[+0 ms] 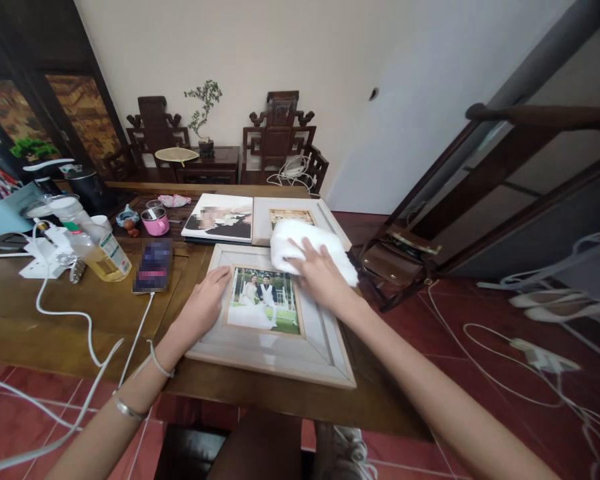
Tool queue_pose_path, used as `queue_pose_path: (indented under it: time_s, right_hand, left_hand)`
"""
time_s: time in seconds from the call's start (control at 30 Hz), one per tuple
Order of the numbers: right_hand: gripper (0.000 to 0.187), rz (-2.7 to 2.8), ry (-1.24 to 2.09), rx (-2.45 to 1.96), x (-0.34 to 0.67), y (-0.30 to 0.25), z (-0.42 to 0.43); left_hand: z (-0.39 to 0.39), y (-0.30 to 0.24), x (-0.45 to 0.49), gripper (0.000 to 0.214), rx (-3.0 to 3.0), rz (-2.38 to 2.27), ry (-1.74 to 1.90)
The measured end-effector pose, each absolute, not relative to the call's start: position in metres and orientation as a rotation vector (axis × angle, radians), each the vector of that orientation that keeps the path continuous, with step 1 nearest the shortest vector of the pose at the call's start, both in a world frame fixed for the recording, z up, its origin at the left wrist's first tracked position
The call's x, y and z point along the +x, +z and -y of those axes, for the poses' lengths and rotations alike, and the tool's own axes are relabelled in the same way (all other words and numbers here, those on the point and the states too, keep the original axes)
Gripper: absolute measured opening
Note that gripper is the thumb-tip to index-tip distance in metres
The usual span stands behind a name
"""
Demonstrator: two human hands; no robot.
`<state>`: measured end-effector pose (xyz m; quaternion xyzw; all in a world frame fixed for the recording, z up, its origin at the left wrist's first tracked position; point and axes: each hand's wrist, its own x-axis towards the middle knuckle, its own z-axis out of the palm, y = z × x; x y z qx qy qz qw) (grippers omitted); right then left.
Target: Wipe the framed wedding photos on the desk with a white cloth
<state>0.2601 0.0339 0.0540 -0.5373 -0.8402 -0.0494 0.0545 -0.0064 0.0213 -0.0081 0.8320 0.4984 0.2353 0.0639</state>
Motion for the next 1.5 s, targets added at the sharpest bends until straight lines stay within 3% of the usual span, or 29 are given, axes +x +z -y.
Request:
queue_pose_path:
  time_s: [0.17,0.43,0.53,0.7,0.83,1.0,1.13,1.23,1.37,1.5]
  right_hand:
    - [0.063,2.789,-0.069,-1.556,0.241,0.058,-0.008]
    - [0.053,2.968,0.559,-1.301,0.232,0.085,0.117]
    - [0.057,2.846,0.438,-1.356,0.231,0.072,0.098]
    - [0.059,2.636,-0.088,-1.542,0.23,0.047,0.0]
    - [0.054,2.613,-0.158,-1.57,0.228,0.049,-0.046]
    - [0.059,2.805,0.216,-1.39,0.22,0.065,0.014]
    - [0.048,2.965,0.619,-1.278,0.222,0.098,0.083]
    - [0.05,2.96,0.742,-1.246,0.222,0.111,0.091]
    - [0.059,2.865,0.402,-1.551,0.208,0.092,0.037]
    - [0.053,2.759,-0.032,-1.568,0.183,0.069,-0.026]
  left_hand:
    - [-0.02,-0.01,-0.006,0.064,2.484,-1.483,0.76]
    - [-0.019,-0.003,-0.001,0.061,2.442,-1.546,0.706]
    - [-0.019,-0.002,-0.001,0.06,2.462,-1.552,0.658]
    - [-0.019,-0.002,-0.003,0.059,2.499,-1.547,0.615]
    - [-0.019,-0.002,-0.004,0.062,2.497,-1.551,0.639]
    - [-0.017,-0.001,-0.002,0.063,2.451,-1.561,0.686]
    - [-0.016,0.003,0.003,0.056,2.415,-1.569,0.678]
    - [-0.015,0.005,0.003,0.05,2.4,-1.559,0.681]
    - [-0.013,0.009,0.0,0.046,2.376,-1.459,0.791]
    - [-0.011,0.012,-0.002,0.046,2.341,-1.36,0.99]
